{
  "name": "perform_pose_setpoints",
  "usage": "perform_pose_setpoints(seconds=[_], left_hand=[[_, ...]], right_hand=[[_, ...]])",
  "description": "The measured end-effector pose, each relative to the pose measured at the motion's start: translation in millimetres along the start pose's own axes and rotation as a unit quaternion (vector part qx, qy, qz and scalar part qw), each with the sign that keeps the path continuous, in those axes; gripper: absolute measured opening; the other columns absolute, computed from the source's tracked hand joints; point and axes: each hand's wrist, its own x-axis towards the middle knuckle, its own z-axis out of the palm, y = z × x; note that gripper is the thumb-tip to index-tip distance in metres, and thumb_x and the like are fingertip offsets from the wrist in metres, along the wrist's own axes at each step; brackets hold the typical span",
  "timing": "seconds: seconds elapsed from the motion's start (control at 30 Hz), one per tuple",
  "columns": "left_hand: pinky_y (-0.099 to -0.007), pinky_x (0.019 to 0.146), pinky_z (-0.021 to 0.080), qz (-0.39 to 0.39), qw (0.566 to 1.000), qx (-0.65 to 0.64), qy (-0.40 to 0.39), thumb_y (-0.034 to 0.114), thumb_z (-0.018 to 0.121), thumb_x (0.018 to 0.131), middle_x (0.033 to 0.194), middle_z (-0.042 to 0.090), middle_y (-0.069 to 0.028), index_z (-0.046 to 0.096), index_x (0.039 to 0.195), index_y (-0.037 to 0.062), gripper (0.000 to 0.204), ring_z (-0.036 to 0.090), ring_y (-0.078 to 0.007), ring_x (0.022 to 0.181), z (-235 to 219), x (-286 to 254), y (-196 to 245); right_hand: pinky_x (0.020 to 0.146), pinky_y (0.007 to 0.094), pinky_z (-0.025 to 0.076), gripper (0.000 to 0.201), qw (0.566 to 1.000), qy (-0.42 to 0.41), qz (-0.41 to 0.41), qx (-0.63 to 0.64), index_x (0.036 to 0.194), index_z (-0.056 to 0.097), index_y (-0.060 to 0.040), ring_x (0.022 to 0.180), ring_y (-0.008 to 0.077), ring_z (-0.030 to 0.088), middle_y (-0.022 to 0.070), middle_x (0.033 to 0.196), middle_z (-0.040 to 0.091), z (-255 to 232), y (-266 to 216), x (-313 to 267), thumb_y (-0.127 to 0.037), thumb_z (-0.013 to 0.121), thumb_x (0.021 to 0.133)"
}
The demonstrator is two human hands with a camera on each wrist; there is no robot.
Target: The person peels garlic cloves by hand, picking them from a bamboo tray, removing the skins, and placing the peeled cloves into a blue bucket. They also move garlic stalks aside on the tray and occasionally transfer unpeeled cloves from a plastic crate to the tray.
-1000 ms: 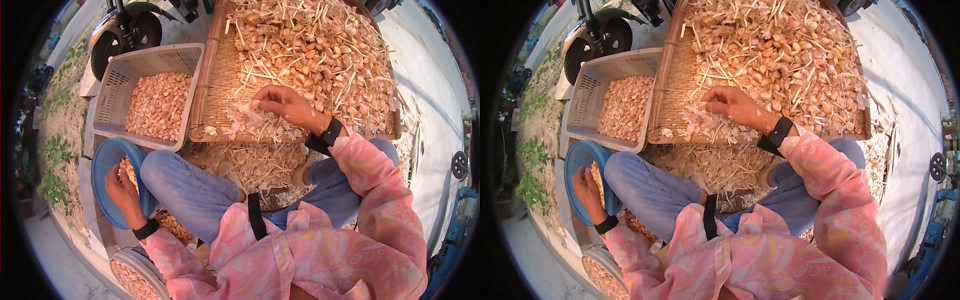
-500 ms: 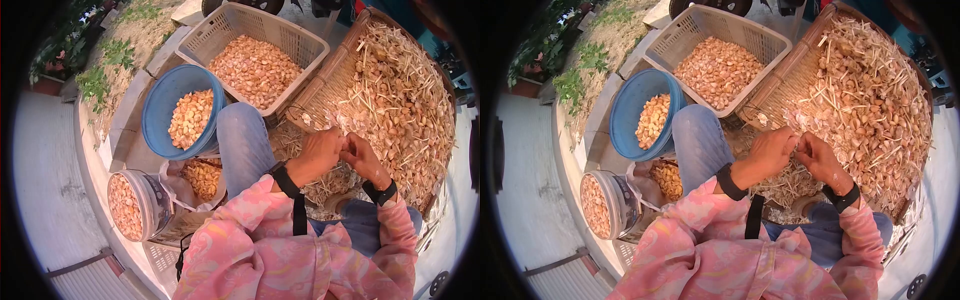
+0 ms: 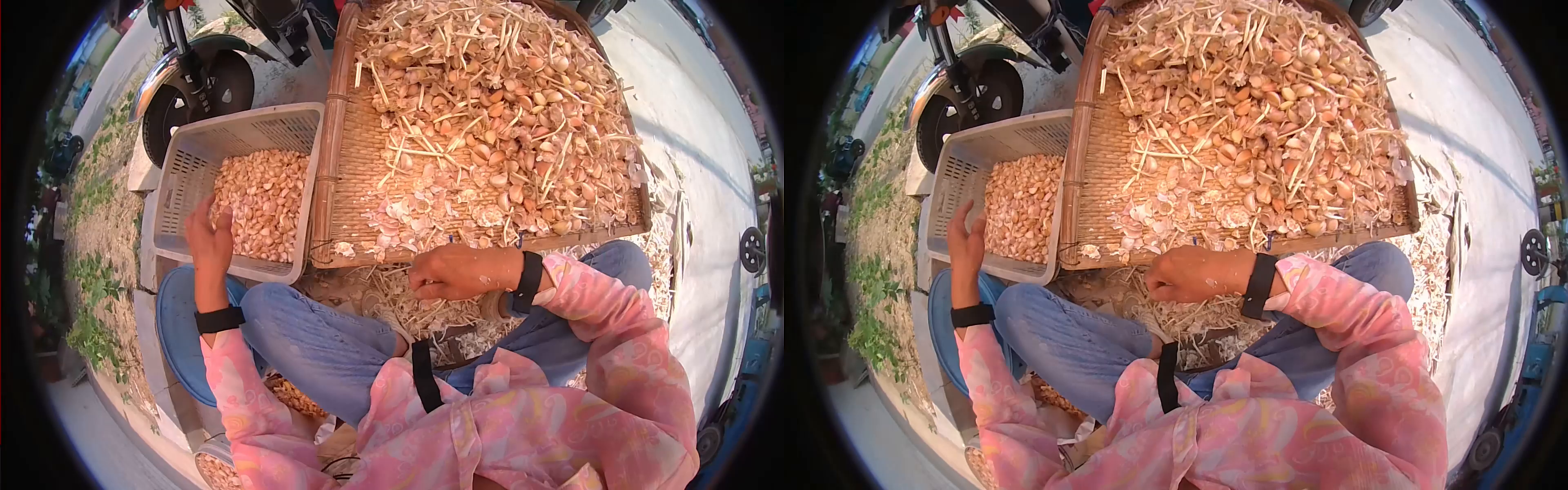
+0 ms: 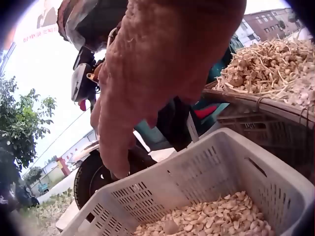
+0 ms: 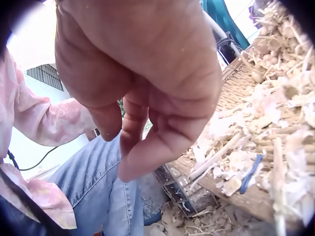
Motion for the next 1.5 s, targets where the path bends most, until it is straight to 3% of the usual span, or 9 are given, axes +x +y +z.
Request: perform_pose_setpoints(seconds=[0.1, 0.23, 0.47, 0.67, 0.9, 1.1, 1.13, 1.23, 1.5], left_hand=[[-0.0279, 0.078, 0.045, -0.075, 0.897, -0.398, -0.18, 0.014, 0.058, 0.085, 0.092, 0.063, -0.0117, 0.058, 0.107, -0.0034, 0.028, 0.059, -0.018, 0.088, 47, 35, 109], [-0.0399, 0.069, 0.048, 0.127, 0.937, -0.25, -0.208, 0.011, 0.063, 0.075, 0.084, 0.061, -0.0237, 0.058, 0.096, -0.0028, 0.026, 0.06, -0.0364, 0.078, 117, 41, 208], [-0.0432, 0.062, 0.047, 0.106, 0.94, -0.166, -0.278, 0.006, 0.062, 0.072, 0.074, 0.061, -0.0213, 0.057, 0.093, -0.004, 0.024, 0.061, -0.0371, 0.073, 119, 23, 206], [-0.0238, 0.07, 0.055, -0.303, 0.586, -0.691, -0.295, -0.002, 0.053, 0.085, 0.092, 0.061, -0.0153, 0.046, 0.117, -0.0082, 0.033, 0.063, -0.0267, 0.092, 52, 3, 182], [-0.0235, 0.077, 0.056, -0.292, 0.408, -0.835, -0.224, -0.001, 0.052, 0.087, 0.104, 0.056, -0.0169, 0.046, 0.117, -0.0055, 0.032, 0.06, -0.0298, 0.1, 1, -35, 184], [-0.0296, 0.053, 0.057, -0.079, 0.196, -0.956, -0.205, 0.001, 0.057, 0.083, 0.092, 0.054, -0.0267, 0.047, 0.1, -0.0052, 0.021, 0.064, -0.0308, 0.072, -95, -53, 235], [-0.0337, 0.052, 0.056, 0.132, 0.171, -0.953, -0.212, -0.001, 0.057, 0.081, 0.092, 0.054, -0.027, 0.047, 0.095, -0.0064, 0.017, 0.062, -0.0355, 0.071, -83, -46, 237], [-0.0393, 0.076, 0.053, 0.176, 0.054, -0.942, -0.28, -0.005, 0.058, 0.083, 0.102, 0.056, -0.0322, 0.06, 0.096, -0.0134, 0.016, 0.062, -0.035, 0.087, -112, -36, 241], [-0.0363, 0.068, 0.057, 0.084, 0.15, -0.984, 0.049, -0.009, 0.06, 0.077, 0.087, 0.059, -0.0342, 0.062, 0.077, -0.0133, 0.005, 0.065, -0.0359, 0.077, -133, -49, 282]], right_hand=[[0.065, 0.0424, 0.045, 0.015, 0.999, 0.001, 0.04, -0.006, 0.08, 0.061, -0.007, 0.074, 0.0338, 0.058, 0.0138, 0.074, 0.06, -4, 5, 2, -0.021, 0.055, 0.08], [0.063, 0.0434, 0.045, 0.014, 0.998, 0.004, 0.031, -0.052, 0.079, 0.059, -0.0077, 0.073, 0.0336, 0.059, 0.014, 0.072, 0.059, -12, 7, 0, -0.021, 0.055, 0.08], [0.07, 0.0433, 0.045, 0.017, 0.975, 0.186, 0.097, -0.078, 0.092, 0.058, -0.0053, 0.084, 0.0339, 0.057, 0.0165, 0.088, 0.058, -41, 26, -9, -0.016, 0.056, 0.079], [0.083, 0.0463, 0.043, 0.037, 0.843, 0.42, 0.171, -0.289, 0.114, 0.051, -0.0022, 0.106, 0.0388, 0.047, 0.0215, 0.111, 0.049, -104, 99, 15, -0.005, 0.052, 0.077], [0.087, 0.0419, 0.043, 0.047, 0.911, 0.274, 0.149, -0.268, 0.122, 0.048, -0.0052, 0.103, 0.038, 0.049, 0.0207, 0.109, 0.052, -95, 108, 53, 0.0, 0.052, 0.075], [0.085, 0.0409, 0.044, 0.035, 0.899, 0.306, 0.102, -0.295, 0.111, 0.056, -0.0056, 0.103, 0.035, 0.051, 0.016, 0.106, 0.056, -71, 69, 21, -0.004, 0.051, 0.077], [0.081, 0.0406, 0.046, 0.026, 0.884, 0.339, 0.08, -0.311, 0.103, 0.058, -0.0065, 0.096, 0.0335, 0.054, 0.0139, 0.099, 0.059, -70, 66, 14, -0.007, 0.051, 0.078], [0.074, 0.0409, 0.047, 0.018, 0.909, 0.291, 0.145, -0.262, 0.095, 0.059, -0.0072, 0.088, 0.0325, 0.057, 0.0123, 0.092, 0.06, -76, 55, 6, -0.01, 0.051, 0.079], [0.069, 0.0417, 0.046, 0.016, 0.932, 0.234, 0.106, -0.258, 0.093, 0.058, -0.0049, 0.08, 0.0343, 0.057, 0.015, 0.09, 0.058, -71, 66, 47, -0.014, 0.057, 0.08]])
